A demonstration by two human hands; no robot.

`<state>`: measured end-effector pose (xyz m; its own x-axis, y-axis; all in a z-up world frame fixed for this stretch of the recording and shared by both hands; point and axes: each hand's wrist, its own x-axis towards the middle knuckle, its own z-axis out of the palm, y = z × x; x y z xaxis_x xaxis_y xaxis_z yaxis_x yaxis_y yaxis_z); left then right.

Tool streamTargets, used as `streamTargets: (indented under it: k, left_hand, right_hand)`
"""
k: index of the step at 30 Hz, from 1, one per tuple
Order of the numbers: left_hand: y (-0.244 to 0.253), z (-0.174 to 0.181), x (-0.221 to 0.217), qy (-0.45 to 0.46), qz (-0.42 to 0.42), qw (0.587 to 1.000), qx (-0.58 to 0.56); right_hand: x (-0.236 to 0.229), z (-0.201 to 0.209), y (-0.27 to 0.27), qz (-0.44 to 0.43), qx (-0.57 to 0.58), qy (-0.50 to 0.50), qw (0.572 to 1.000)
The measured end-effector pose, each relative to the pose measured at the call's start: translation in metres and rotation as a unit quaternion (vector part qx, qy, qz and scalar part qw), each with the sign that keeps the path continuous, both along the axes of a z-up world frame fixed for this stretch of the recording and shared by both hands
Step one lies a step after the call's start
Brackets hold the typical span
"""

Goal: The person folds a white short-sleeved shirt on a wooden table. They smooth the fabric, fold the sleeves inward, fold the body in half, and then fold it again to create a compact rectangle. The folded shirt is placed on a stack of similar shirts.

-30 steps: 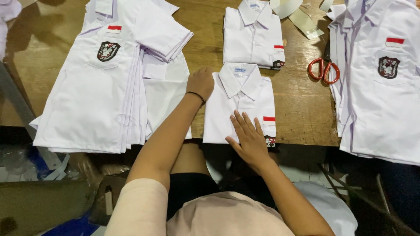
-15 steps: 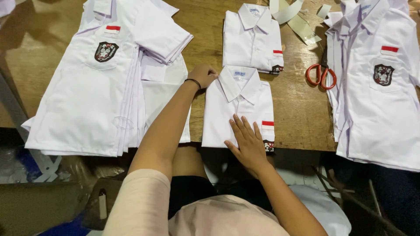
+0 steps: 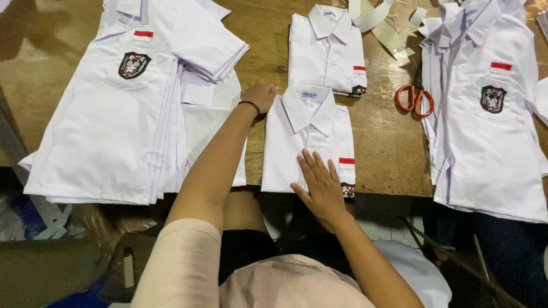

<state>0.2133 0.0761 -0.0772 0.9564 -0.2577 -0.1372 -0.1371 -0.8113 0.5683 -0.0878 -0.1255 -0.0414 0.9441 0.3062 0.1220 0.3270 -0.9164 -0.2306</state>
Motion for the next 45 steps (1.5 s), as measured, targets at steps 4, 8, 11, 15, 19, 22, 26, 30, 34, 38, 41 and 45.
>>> streamTargets:
  k: [4,8,11,15,19,22,26,30,34,38,41,45]
  left_hand:
    - [0.004,0.051,-0.026,-0.015,0.007,0.999,-0.052]
    - [0.006,0.070,-0.037,0.021,-0.052,0.998,-0.033]
    - [-0.002,0.048,-0.022,0.035,-0.080,0.995,-0.050]
    - [-0.009,0.047,-0.019,0.040,-0.105,0.990,-0.080]
    - [-0.013,0.028,-0.003,0.039,-0.110,0.982,-0.152]
    - [-0.013,0.020,0.003,0.042,-0.117,0.979,-0.160]
    - [-0.016,0.012,0.010,0.031,-0.107,0.984,-0.139]
    - [-0.020,0.014,0.007,0.049,-0.085,0.975,-0.198]
    - [-0.013,0.046,-0.014,0.058,-0.102,0.965,-0.234]
    - [0.001,0.053,-0.010,0.112,-0.094,0.953,-0.266]
    - [0.002,0.047,-0.006,0.112,-0.100,0.961,-0.232]
    - [-0.009,0.014,0.016,0.087,-0.097,0.970,-0.206]
  right_hand:
    - [0.000,-0.002,-0.001,0.003,0.002,-0.022,1.000]
    - [0.000,-0.001,-0.001,0.009,0.009,-0.011,1.000]
    - [0.000,0.000,-0.001,0.008,0.003,0.001,1.000]
    - [0.000,0.001,0.000,0.010,0.009,-0.005,1.000]
    - [0.001,-0.001,-0.001,0.012,0.008,-0.010,1.000]
    - [0.001,-0.002,-0.002,0.013,0.014,-0.012,1.000]
    - [0.001,-0.004,-0.001,0.013,0.012,-0.025,1.000]
    - [0.000,0.000,0.000,0.010,0.021,-0.019,1.000]
    - [0.000,0.003,0.001,0.007,0.007,-0.020,1.000]
    - [0.000,0.003,0.001,0.008,0.006,-0.015,1.000]
    - [0.000,0.003,0.001,0.009,0.009,-0.015,1.000]
    - [0.000,0.002,0.001,0.010,0.007,-0.016,1.000]
